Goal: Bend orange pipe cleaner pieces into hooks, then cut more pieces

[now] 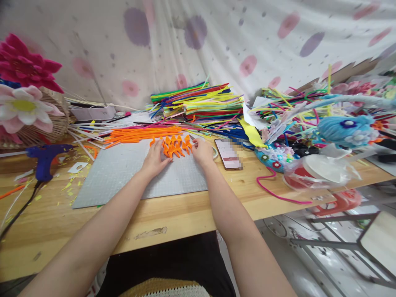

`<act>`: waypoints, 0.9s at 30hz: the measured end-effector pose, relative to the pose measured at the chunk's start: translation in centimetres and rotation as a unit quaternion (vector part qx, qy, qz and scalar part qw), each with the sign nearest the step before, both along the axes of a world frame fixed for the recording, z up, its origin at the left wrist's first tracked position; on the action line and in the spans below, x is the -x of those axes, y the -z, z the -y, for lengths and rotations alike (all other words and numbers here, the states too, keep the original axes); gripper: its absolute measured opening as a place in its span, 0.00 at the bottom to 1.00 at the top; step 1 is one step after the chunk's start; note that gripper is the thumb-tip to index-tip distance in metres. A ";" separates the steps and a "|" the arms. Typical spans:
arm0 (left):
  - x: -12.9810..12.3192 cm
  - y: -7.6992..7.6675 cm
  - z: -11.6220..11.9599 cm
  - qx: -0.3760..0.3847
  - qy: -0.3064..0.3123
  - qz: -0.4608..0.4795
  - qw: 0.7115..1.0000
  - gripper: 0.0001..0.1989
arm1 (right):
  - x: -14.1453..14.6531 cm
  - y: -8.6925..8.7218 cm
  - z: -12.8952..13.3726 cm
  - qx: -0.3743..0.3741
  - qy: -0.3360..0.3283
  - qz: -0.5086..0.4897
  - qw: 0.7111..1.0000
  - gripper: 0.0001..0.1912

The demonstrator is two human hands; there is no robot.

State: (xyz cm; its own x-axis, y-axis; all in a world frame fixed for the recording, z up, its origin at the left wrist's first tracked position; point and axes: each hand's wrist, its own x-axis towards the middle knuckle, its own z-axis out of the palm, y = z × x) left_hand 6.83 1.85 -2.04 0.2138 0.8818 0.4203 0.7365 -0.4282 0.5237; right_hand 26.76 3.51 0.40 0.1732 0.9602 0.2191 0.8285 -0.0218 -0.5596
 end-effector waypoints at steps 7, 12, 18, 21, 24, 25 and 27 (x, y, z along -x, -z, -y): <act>0.0 -0.4 0.2 0.001 -0.012 0.005 1.000 0.35 | -0.4 0.0 -0.2 -0.047 -0.007 0.009 0.999 0.15; 0.2 -0.3 0.1 -0.022 -0.074 0.019 0.997 0.35 | 1.1 0.2 0.3 -0.141 -0.167 0.054 0.974 0.24; 0.9 -0.1 -0.6 0.049 -0.151 0.008 0.987 0.46 | 4.3 1.2 1.3 -0.103 -0.218 0.138 0.961 0.44; 1.2 -0.3 -0.6 0.085 -0.109 -0.033 0.990 0.41 | 4.7 1.5 1.3 -0.073 -0.207 0.145 0.965 0.45; 1.2 -0.6 -0.5 0.083 -0.061 -0.061 0.993 0.34 | 4.6 1.6 1.1 -0.060 -0.222 0.146 0.962 0.44; 1.1 -0.7 -0.5 0.080 -0.047 -0.066 0.994 0.33 | 4.5 1.7 1.0 -0.061 -0.227 0.146 0.961 0.42; 1.0 -0.8 -0.4 0.077 -0.017 -0.071 0.994 0.30 | 4.4 1.8 0.8 -0.066 -0.228 0.145 0.961 0.40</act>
